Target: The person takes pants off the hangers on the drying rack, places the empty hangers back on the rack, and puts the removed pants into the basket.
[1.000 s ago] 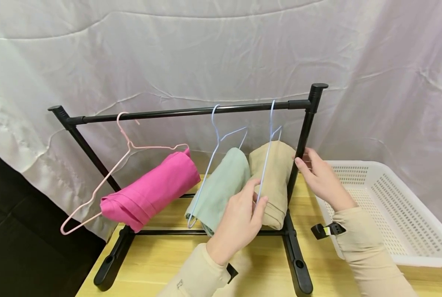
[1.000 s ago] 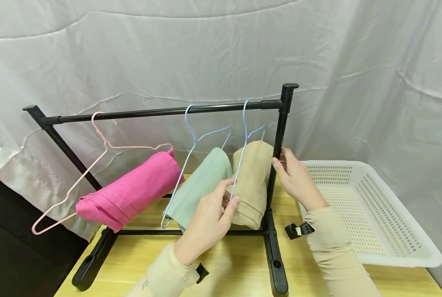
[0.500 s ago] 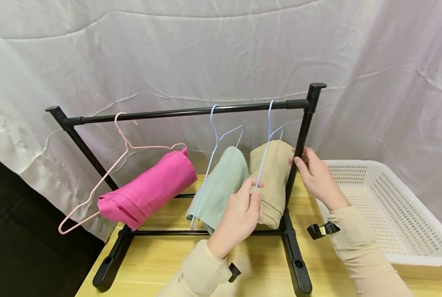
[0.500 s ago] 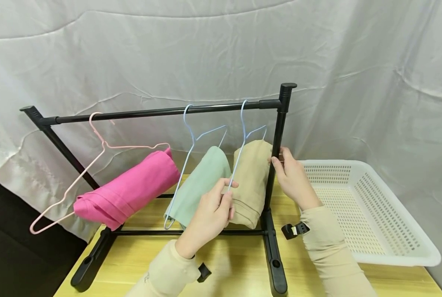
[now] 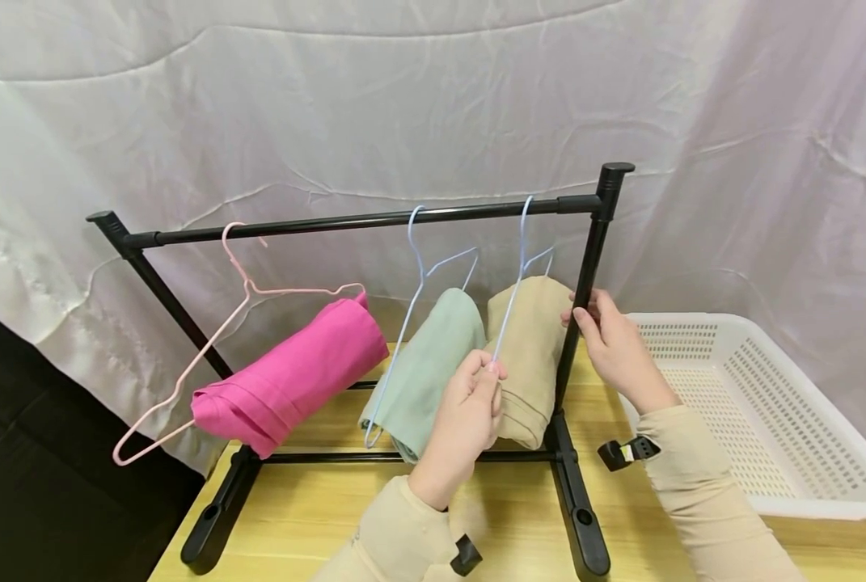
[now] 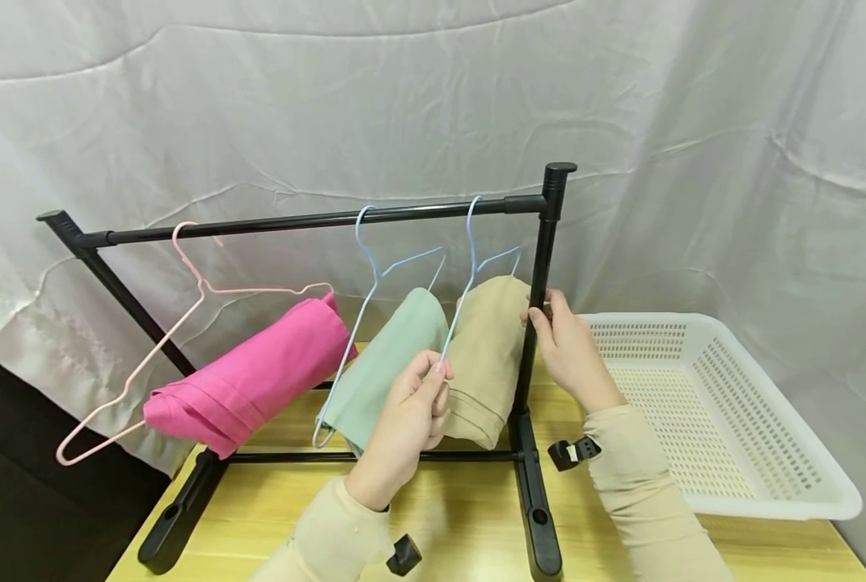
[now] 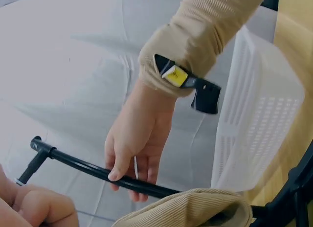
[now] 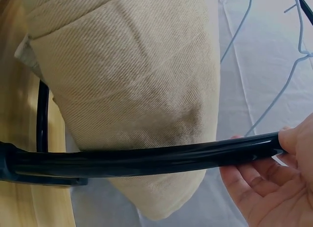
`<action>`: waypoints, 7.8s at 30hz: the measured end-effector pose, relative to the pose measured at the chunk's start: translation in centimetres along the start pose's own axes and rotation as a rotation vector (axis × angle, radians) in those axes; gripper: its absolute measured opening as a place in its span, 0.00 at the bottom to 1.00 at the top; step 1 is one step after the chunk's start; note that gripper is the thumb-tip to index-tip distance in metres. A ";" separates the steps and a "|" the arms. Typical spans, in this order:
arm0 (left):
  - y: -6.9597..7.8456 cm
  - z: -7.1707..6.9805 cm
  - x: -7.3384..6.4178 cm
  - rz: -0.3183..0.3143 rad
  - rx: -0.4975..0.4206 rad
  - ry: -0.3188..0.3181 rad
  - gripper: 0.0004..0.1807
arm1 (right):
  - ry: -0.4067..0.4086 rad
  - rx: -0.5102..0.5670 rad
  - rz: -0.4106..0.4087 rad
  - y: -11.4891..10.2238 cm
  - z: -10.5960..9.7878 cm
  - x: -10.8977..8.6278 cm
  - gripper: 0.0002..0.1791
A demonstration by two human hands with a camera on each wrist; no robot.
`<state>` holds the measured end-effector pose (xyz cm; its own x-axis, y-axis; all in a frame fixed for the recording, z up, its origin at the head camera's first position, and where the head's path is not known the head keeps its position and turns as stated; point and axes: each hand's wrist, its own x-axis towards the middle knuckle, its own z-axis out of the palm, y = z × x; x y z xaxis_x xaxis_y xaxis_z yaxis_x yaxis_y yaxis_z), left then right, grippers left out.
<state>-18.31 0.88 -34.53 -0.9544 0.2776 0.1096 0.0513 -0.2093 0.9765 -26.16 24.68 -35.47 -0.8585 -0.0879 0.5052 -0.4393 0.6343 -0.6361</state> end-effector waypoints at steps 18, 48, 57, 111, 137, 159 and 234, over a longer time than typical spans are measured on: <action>0.7 0.2 -0.3 0.143 -0.031 0.063 0.16 | 0.000 -0.006 0.001 0.2 0.3 0.2 0.20; 2.4 -0.5 -2.7 0.227 -0.022 0.064 0.19 | 0.005 -0.026 0.004 0.3 0.1 -0.1 0.20; 1.9 -1.1 -4.0 0.242 -0.038 0.047 0.21 | -0.027 -0.014 0.000 0.4 0.2 -0.2 0.23; -0.9 -1.7 -8.7 0.157 -0.043 0.019 0.24 | -0.140 -0.060 0.144 -0.6 0.7 -2.2 0.35; 0.0 -2.2 -10.5 0.189 -0.144 -0.001 0.24 | -0.581 0.825 0.629 -0.8 6.7 -7.3 0.50; 0.1 -3.0 -10.8 0.211 -0.167 0.013 0.23 | -0.201 1.192 0.589 -4.6 6.0 -6.0 0.20; -1.7 -3.9 -9.3 0.069 -0.089 0.055 0.23 | -0.158 0.928 -0.019 -12.6 -7.7 -8.4 0.23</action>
<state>-10.65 -5.03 -37.94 -0.9644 0.2083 0.1630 0.0932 -0.3093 0.9464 -11.34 23.36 -27.21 -0.8453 -0.2386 0.4781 -0.4299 -0.2276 -0.8737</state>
